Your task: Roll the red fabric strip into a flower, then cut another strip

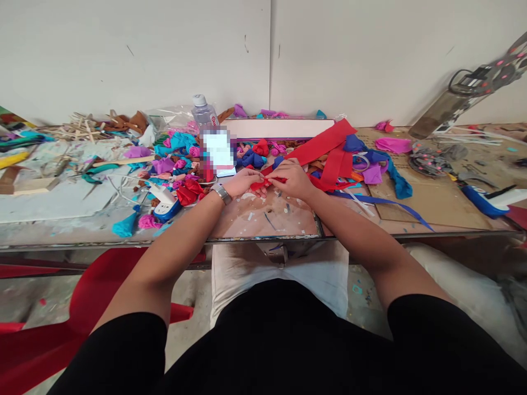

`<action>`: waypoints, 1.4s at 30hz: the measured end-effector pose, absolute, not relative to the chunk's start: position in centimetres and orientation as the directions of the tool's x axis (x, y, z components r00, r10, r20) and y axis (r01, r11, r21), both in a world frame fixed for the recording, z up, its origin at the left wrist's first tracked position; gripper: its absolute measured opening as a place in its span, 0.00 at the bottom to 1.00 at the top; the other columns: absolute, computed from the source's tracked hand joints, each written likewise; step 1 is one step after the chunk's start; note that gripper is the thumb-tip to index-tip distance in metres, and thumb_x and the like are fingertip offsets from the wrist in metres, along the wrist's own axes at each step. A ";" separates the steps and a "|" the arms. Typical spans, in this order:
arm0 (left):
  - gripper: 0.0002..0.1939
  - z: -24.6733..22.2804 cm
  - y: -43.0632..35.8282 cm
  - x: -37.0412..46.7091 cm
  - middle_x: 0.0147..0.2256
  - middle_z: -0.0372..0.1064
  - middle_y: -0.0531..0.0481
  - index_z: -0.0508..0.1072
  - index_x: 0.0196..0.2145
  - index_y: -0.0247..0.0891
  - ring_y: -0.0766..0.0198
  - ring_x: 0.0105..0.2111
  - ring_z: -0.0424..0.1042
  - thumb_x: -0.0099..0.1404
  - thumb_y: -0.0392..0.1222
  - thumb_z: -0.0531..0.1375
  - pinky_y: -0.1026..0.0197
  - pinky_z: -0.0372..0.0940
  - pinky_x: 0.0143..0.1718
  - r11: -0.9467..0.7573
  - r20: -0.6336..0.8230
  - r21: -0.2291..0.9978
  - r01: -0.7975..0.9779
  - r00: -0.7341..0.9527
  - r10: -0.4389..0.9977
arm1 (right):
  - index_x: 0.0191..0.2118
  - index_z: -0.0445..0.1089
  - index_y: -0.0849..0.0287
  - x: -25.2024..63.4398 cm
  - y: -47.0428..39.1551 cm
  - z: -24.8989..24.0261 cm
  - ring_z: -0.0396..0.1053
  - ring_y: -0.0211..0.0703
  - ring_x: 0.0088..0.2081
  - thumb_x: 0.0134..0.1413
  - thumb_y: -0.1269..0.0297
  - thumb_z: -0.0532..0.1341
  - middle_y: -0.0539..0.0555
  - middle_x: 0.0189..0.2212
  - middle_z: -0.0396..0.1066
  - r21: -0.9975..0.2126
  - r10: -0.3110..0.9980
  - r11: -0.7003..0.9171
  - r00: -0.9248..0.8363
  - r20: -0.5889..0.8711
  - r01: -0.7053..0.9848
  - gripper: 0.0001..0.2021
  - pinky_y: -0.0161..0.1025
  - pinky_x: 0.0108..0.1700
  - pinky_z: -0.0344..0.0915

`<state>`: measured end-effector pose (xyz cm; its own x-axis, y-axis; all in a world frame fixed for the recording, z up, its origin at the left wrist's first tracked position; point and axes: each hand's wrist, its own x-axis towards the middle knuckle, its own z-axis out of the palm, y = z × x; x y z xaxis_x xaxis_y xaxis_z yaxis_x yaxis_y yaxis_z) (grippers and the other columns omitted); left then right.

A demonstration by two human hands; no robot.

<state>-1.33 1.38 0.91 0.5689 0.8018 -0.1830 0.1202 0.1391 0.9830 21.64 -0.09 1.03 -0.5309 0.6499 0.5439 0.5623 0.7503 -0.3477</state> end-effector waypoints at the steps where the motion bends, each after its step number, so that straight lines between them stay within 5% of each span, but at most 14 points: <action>1: 0.13 0.8 1.4 -1.3 0.29 0.81 0.41 0.79 0.35 0.32 0.58 0.27 0.82 0.64 0.47 0.66 0.60 0.77 0.32 0.151 -0.180 0.984 0.099 0.569 0.803 | 0.43 0.85 0.51 21.6 -0.1 1.0 0.76 0.53 0.46 0.70 0.53 0.60 0.56 0.42 0.85 -0.347 0.646 0.753 -0.529 0.550 0.559 0.16 0.54 0.57 0.59; 19: 0.18 0.8 1.4 -1.2 0.29 0.81 0.43 0.78 0.36 0.32 0.58 0.29 0.83 0.60 0.51 0.74 0.61 0.78 0.32 0.039 -0.108 0.989 0.142 0.514 0.851 | 0.43 0.84 0.52 21.6 -0.3 1.2 0.73 0.52 0.44 0.67 0.58 0.62 0.55 0.39 0.83 -0.338 0.650 0.745 -0.514 0.560 0.574 0.12 0.53 0.57 0.58; 33: 0.10 1.5 1.1 -1.3 0.30 0.81 0.41 0.80 0.38 0.31 0.63 0.23 0.78 0.59 0.39 0.65 0.65 0.71 0.26 0.213 -0.248 0.968 0.130 0.593 0.766 | 0.43 0.85 0.49 21.6 -0.2 0.8 0.76 0.53 0.47 0.67 0.59 0.62 0.53 0.42 0.84 -0.348 0.634 0.756 -0.486 0.602 0.554 0.12 0.54 0.58 0.61; 42: 0.10 1.6 1.1 -1.5 0.28 0.80 0.39 0.78 0.34 0.32 0.60 0.23 0.78 0.58 0.42 0.63 0.62 0.71 0.26 0.214 -0.241 0.969 0.121 0.631 0.738 | 0.40 0.86 0.51 21.5 -0.1 0.9 0.77 0.52 0.44 0.65 0.59 0.62 0.55 0.41 0.85 -0.365 0.619 0.774 -0.499 0.606 0.517 0.12 0.53 0.54 0.64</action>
<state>-1.49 1.15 1.64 0.6305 0.7378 -0.2411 0.1208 0.2136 0.9694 21.55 -0.11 0.89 -0.4992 0.6192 0.6061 0.5168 0.7743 -0.3653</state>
